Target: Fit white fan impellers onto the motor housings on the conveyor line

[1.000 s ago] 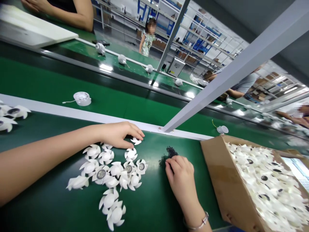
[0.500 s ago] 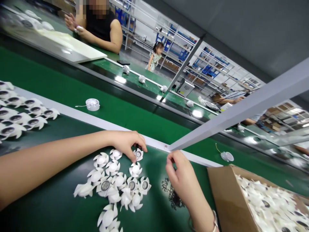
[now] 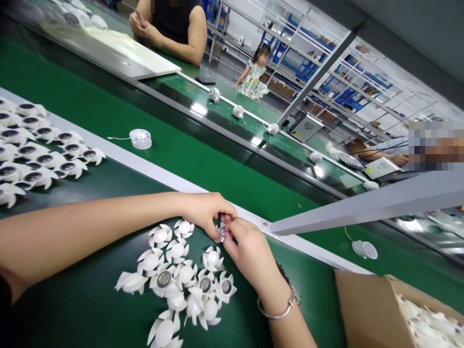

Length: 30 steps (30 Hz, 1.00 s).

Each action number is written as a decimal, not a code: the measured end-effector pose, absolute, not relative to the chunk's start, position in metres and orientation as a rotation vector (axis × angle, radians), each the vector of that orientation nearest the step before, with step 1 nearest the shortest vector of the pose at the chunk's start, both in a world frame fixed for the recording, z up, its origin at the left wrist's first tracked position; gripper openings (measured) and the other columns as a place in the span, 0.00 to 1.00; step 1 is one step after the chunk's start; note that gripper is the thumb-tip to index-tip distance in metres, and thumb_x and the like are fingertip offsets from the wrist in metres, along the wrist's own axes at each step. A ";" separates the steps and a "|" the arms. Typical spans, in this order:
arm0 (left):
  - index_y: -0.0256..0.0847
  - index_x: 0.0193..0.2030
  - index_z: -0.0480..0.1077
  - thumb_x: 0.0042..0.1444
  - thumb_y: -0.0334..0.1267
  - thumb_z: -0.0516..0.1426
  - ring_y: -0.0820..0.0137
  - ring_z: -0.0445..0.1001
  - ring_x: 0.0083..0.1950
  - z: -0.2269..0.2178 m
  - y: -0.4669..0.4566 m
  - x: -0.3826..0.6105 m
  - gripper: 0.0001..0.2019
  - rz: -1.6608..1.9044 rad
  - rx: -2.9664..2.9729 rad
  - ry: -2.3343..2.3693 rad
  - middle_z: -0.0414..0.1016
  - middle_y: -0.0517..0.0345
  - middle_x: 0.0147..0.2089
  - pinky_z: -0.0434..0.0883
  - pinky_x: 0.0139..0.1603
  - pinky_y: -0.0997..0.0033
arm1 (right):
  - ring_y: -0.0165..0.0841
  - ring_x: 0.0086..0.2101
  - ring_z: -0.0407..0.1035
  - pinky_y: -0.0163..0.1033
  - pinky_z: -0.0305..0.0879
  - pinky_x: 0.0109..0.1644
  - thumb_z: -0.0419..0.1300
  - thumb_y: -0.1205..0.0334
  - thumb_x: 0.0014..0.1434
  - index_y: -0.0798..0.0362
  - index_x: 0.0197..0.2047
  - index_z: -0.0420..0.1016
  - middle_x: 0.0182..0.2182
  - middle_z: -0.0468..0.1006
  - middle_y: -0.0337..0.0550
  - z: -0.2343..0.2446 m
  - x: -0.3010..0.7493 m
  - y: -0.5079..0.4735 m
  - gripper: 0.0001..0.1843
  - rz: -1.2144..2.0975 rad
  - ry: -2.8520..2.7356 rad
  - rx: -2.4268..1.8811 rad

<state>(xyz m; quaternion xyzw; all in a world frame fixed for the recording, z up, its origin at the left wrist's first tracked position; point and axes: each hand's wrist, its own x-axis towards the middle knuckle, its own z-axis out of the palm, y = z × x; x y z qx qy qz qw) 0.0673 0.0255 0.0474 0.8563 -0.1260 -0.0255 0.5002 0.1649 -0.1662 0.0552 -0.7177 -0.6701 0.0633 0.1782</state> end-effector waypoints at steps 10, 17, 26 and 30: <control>0.41 0.40 0.76 0.39 0.35 0.70 0.71 0.74 0.37 0.046 0.024 0.069 0.18 -0.056 2.115 -0.243 0.78 0.64 0.37 0.66 0.35 0.77 | 0.39 0.33 0.71 0.42 0.63 0.37 0.56 0.70 0.61 0.58 0.39 0.75 0.32 0.76 0.47 0.056 0.153 -0.162 0.06 -0.382 -2.149 -2.088; 0.42 0.46 0.76 0.39 0.30 0.68 0.68 0.77 0.44 0.039 0.025 0.070 0.23 -0.082 2.019 -0.210 0.80 0.62 0.41 0.69 0.41 0.76 | 0.39 0.28 0.68 0.43 0.60 0.31 0.60 0.76 0.52 0.58 0.30 0.75 0.25 0.73 0.45 0.056 0.123 -0.166 0.05 -0.700 -2.167 -2.190; 0.46 0.52 0.74 0.39 0.45 0.72 0.67 0.74 0.45 0.060 0.017 0.067 0.30 0.088 2.046 -0.058 0.75 0.55 0.51 0.69 0.40 0.73 | 0.38 0.31 0.73 0.41 0.62 0.34 0.55 0.62 0.62 0.52 0.34 0.77 0.32 0.78 0.43 0.133 0.187 -0.220 0.09 -0.336 -1.359 -2.817; 0.44 0.43 0.75 0.57 0.43 0.63 0.69 0.73 0.44 0.126 -0.006 0.035 0.09 0.423 1.878 -0.029 0.75 0.56 0.46 0.71 0.45 0.70 | 0.43 0.36 0.74 0.43 0.65 0.39 0.52 0.53 0.64 0.53 0.39 0.78 0.36 0.78 0.50 0.137 0.272 -0.257 0.16 -0.406 -0.758 -3.013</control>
